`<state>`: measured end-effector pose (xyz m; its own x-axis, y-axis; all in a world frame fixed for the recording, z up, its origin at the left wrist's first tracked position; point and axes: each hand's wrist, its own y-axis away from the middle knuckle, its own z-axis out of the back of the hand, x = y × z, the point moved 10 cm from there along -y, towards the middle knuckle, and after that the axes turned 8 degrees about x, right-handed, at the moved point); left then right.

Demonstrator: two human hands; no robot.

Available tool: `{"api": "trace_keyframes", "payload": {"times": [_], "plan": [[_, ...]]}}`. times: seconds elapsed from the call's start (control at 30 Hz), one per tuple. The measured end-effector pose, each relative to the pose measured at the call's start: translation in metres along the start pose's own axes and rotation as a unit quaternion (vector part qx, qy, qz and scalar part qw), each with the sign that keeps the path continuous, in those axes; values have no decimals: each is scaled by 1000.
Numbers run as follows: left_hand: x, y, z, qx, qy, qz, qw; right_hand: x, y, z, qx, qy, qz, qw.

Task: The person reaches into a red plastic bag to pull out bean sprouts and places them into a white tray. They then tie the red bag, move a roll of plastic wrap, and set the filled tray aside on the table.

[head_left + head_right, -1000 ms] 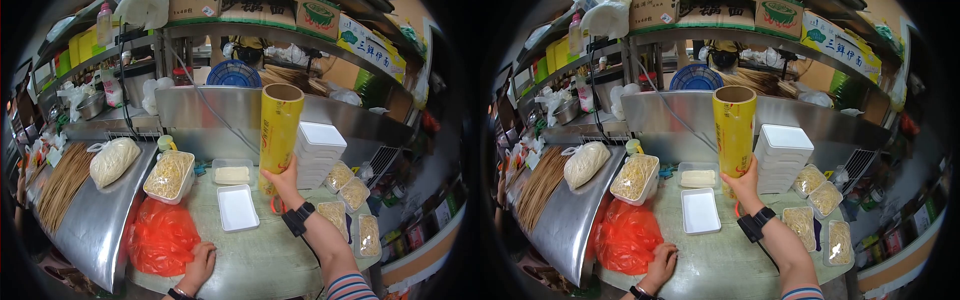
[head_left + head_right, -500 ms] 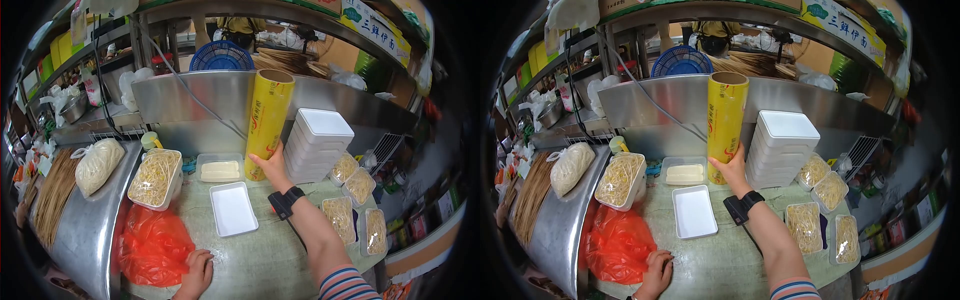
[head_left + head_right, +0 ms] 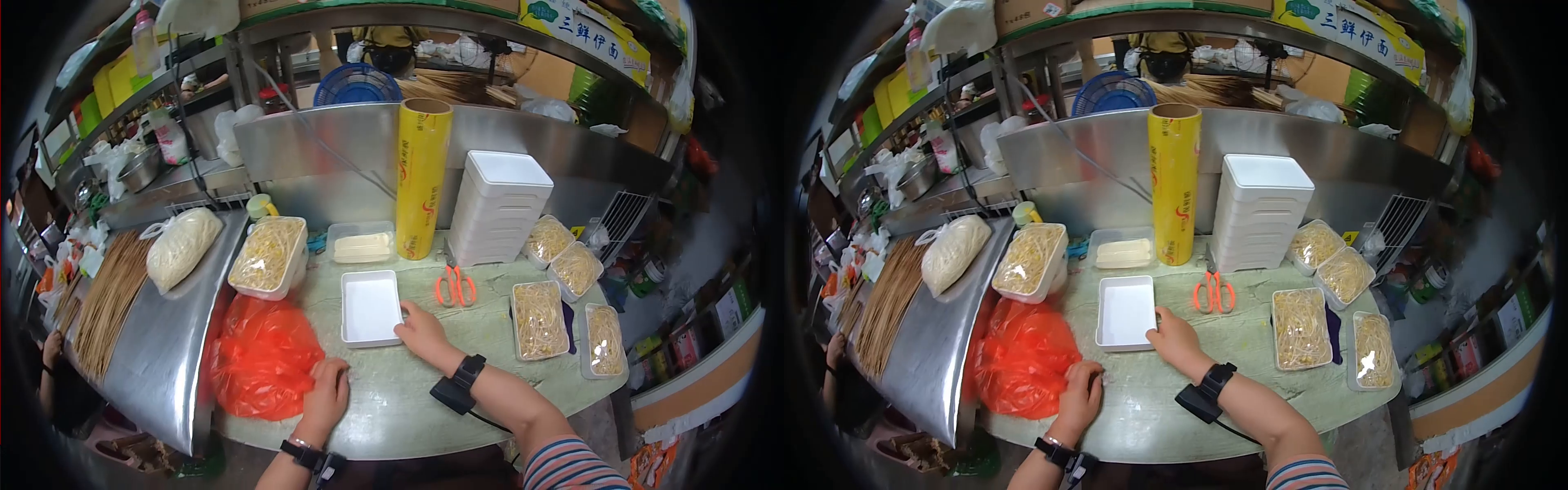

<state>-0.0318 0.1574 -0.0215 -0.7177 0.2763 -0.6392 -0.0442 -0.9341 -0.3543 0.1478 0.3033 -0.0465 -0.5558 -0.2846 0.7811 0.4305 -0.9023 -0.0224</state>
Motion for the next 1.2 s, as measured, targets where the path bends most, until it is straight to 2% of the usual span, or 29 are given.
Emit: {"api": "trace_keyframes", "payload": {"times": [0.1, 0.27, 0.3, 0.37, 0.47, 0.57, 0.63, 0.7, 0.77, 0.83, 0.87, 0.93, 1.03, 1.07, 1.13, 1.2], "plan": [[2, 2, 1, -17, -16, -10, 1000, 21, 25, 6, -27, 8, 5, 1000], [-5, 1, 1, -16, -30, -26, 999, 2, 68, 25, -41, 66, 10, 997], [-5, 1, 1, -22, -36, -27, 999, 0, 66, 30, -44, 67, 9, 997], [-7, 3, -1, -22, -38, -26, 999, -3, 62, 41, -70, 175, 7, 982], [-7, 2, 2, -27, -40, -19, 999, -4, 37, 41, -52, 209, -16, 976], [-12, -6, 2, -19, -61, -15, 998, -11, 14, 31, -94, 200, 36, 975], [-15, -25, -7, 89, -101, 67, 989, -10, 10, 29, -102, 183, 59, 976], [-15, -59, 0, 56, -143, 47, 987, -9, 13, 26, -102, 169, 78, 977], [8, -95, 3, 28, -185, 78, 979, -10, 14, 29, -100, 143, 69, 982], [42, -126, -4, 35, -212, 145, 966, -9, 14, 30, -94, 129, 64, 985], [51, -138, -7, 37, -211, 142, 966, -10, 14, 31, -90, 116, 59, 987], [77, -153, -21, 84, -235, 172, 953, -11, 14, 31, -97, 118, 65, 986], [93, -166, -33, 95, -274, 181, 940, -12, 13, 32, -100, 115, 71, 986], [97, -169, -36, 103, -275, 175, 940, -12, 13, 31, -96, 112, 71, 987], [96, -171, -39, 149, -359, 202, 899, -9, 13, 31, -95, 98, 78, 988], [90, -169, -41, 181, -375, 180, 891, -13, 18, 34, -107, 91, 76, 987]]}}
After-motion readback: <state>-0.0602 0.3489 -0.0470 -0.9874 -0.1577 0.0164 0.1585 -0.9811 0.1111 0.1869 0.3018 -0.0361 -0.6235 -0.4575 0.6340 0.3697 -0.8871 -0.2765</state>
